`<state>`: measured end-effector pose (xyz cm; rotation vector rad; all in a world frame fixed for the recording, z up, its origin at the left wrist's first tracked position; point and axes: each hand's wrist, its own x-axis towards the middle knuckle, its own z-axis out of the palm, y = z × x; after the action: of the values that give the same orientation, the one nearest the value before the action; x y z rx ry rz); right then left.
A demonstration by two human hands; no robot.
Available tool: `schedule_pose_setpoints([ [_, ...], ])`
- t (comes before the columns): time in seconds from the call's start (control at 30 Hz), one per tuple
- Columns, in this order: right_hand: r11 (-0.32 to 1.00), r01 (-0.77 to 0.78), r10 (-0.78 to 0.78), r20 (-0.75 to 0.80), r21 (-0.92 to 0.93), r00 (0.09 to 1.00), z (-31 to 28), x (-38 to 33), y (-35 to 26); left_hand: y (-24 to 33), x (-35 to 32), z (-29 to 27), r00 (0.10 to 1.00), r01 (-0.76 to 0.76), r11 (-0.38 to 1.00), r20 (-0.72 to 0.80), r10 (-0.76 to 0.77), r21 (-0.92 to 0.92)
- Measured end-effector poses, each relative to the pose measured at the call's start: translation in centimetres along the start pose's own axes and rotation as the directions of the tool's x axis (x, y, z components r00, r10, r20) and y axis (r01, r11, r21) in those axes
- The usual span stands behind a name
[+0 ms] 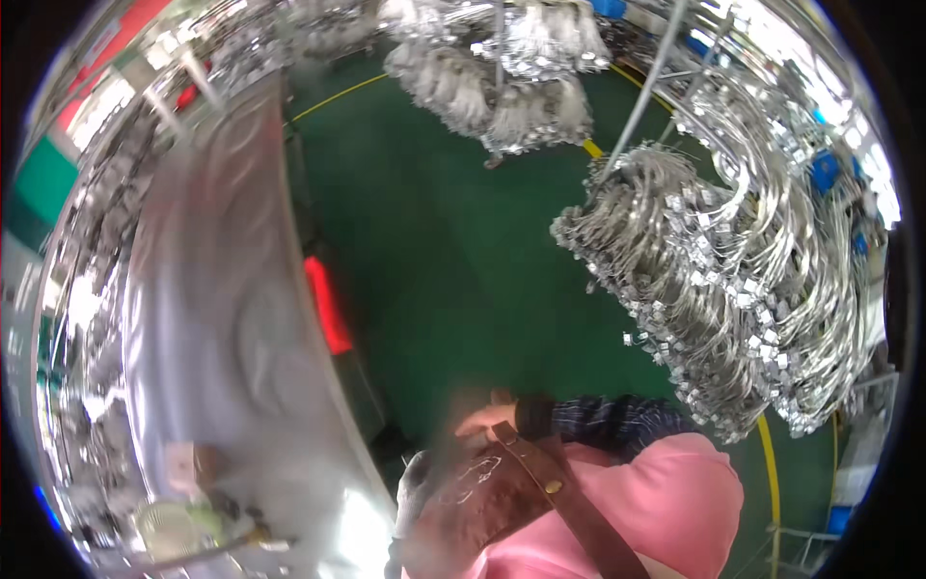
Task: Putting on protective gloves and hanging bundles of silver-colored wire harnesses onto a circular rotating industrial rack.
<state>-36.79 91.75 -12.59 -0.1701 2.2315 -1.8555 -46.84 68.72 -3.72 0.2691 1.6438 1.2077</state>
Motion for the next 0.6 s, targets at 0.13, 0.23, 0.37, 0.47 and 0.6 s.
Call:
schedule_pose_setpoints([
  [0.13, 0.988, -0.140, 0.138, 0.037, 0.060, 0.990, -5.3, -3.1, 1.4, -0.5, 8.8, 0.5, 0.996, -0.014, 1.000, 0.083, 0.015, -0.008],
  [0.23, 0.973, -0.184, 0.199, -0.107, 0.138, 0.974, -8.2, -4.1, -0.6, 6.0, 12.7, 2.6, 0.987, -0.024, 0.976, 0.163, -0.012, 0.217],
  [0.37, 0.910, -0.257, 0.369, -0.351, 0.326, 0.860, -11.6, -0.9, 0.0, 9.9, 19.3, 1.8, 0.969, -0.130, 0.896, 0.245, 0.025, 0.424],
  [0.47, 0.939, -0.173, 0.313, -0.526, 0.298, 0.791, -14.2, 2.6, 3.4, 10.4, 25.6, -1.5, 0.950, -0.191, 0.838, 0.312, 0.026, 0.511],
  [0.6, 0.882, -0.068, 0.367, -0.589, 0.466, 0.720, -20.7, 7.8, 4.7, 17.9, 31.6, -4.0, 0.918, -0.352, 0.740, 0.364, 0.156, 0.572],
])
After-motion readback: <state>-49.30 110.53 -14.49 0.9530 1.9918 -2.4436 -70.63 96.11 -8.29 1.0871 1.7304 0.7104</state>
